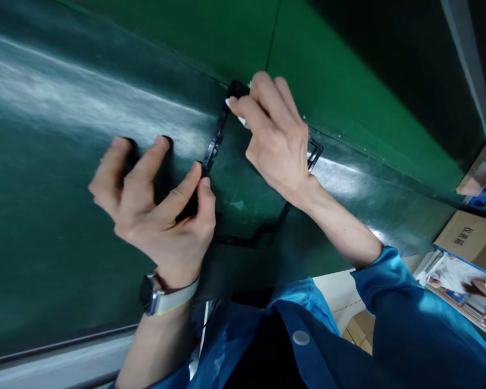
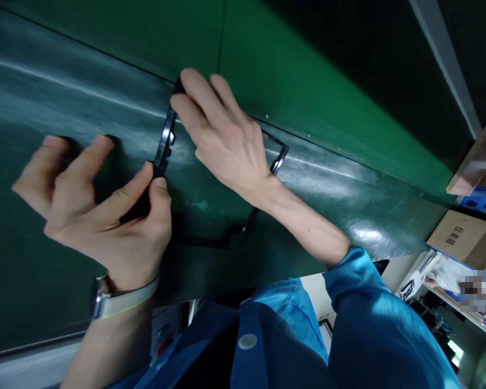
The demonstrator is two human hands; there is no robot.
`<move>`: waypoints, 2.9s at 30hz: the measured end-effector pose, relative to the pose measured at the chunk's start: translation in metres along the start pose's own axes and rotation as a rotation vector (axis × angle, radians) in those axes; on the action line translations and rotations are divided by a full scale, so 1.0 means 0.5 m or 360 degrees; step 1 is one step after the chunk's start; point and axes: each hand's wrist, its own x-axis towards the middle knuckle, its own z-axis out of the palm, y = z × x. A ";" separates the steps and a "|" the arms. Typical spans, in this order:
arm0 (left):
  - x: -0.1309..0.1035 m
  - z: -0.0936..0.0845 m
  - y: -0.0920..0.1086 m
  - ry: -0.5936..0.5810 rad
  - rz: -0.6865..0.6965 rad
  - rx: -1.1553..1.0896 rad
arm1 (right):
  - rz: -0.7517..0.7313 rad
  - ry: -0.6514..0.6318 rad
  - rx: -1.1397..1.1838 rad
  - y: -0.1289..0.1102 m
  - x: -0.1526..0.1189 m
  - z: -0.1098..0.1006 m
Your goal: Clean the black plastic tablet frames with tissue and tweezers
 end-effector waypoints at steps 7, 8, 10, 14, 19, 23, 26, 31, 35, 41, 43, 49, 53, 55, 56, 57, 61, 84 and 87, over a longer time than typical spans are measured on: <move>0.003 0.002 -0.003 0.0001 -0.0010 0.0004 | -0.0051 0.0211 0.0090 0.009 -0.006 0.041; 0.005 0.003 -0.002 0.0009 -0.0017 -0.0002 | -0.0087 0.0249 0.0170 0.008 -0.013 0.045; 0.007 0.003 0.003 0.0039 -0.0035 0.0000 | -0.0171 0.0345 0.0506 0.004 -0.035 0.047; -0.021 -0.006 0.019 0.0098 -0.0126 0.0138 | 0.0005 0.0285 0.1462 -0.002 -0.095 0.034; -0.114 -0.043 0.041 0.0074 -0.0204 0.0287 | 0.0380 -0.0382 0.2168 -0.004 -0.153 0.020; -0.129 -0.078 0.075 -0.0013 -0.0350 0.0300 | 0.0702 -0.0676 0.2515 -0.019 -0.169 0.007; -0.082 -0.088 0.115 -0.0050 -0.0502 0.0091 | 0.0769 -0.0850 0.2754 -0.032 -0.177 -0.007; -0.021 -0.077 0.164 -0.0107 -0.0733 -0.0482 | 0.0735 -0.0993 0.3222 -0.041 -0.208 -0.014; -0.043 -0.072 0.171 -0.0182 -0.0905 -0.0626 | 0.0680 -0.0848 0.2957 -0.058 -0.246 -0.019; -0.054 -0.065 0.161 -0.0076 -0.1055 -0.0543 | 0.0275 -0.0086 0.1705 -0.097 -0.298 -0.028; -0.048 -0.065 0.149 -0.0076 -0.0905 -0.0415 | 0.0109 0.0111 0.1375 -0.092 -0.301 -0.013; -0.046 -0.062 0.070 -0.0159 -0.0589 0.0083 | -0.0089 0.0490 0.0904 -0.061 -0.233 0.026; -0.061 -0.038 0.034 -0.0076 -0.0375 0.0189 | -0.0182 0.0580 0.0790 -0.055 -0.185 0.029; -0.068 -0.031 0.027 -0.0055 -0.0314 0.0207 | -0.0178 0.0564 0.0722 -0.053 -0.175 0.027; -0.070 -0.029 0.025 -0.0062 -0.0309 0.0202 | -0.0173 0.0541 0.0697 -0.051 -0.172 0.027; -0.072 -0.029 0.024 -0.0070 -0.0300 0.0202 | -0.0170 0.0521 0.0678 -0.049 -0.170 0.026; -0.072 -0.034 0.024 -0.0089 -0.0268 0.0215 | -0.0189 0.0546 0.0664 -0.042 -0.165 0.029; -0.073 -0.025 0.026 -0.0046 -0.0345 0.0114 | -0.0102 0.0300 0.0552 -0.066 -0.186 0.046; -0.073 -0.024 0.027 -0.0021 -0.0403 0.0110 | -0.0081 0.0400 0.0496 -0.071 -0.183 0.048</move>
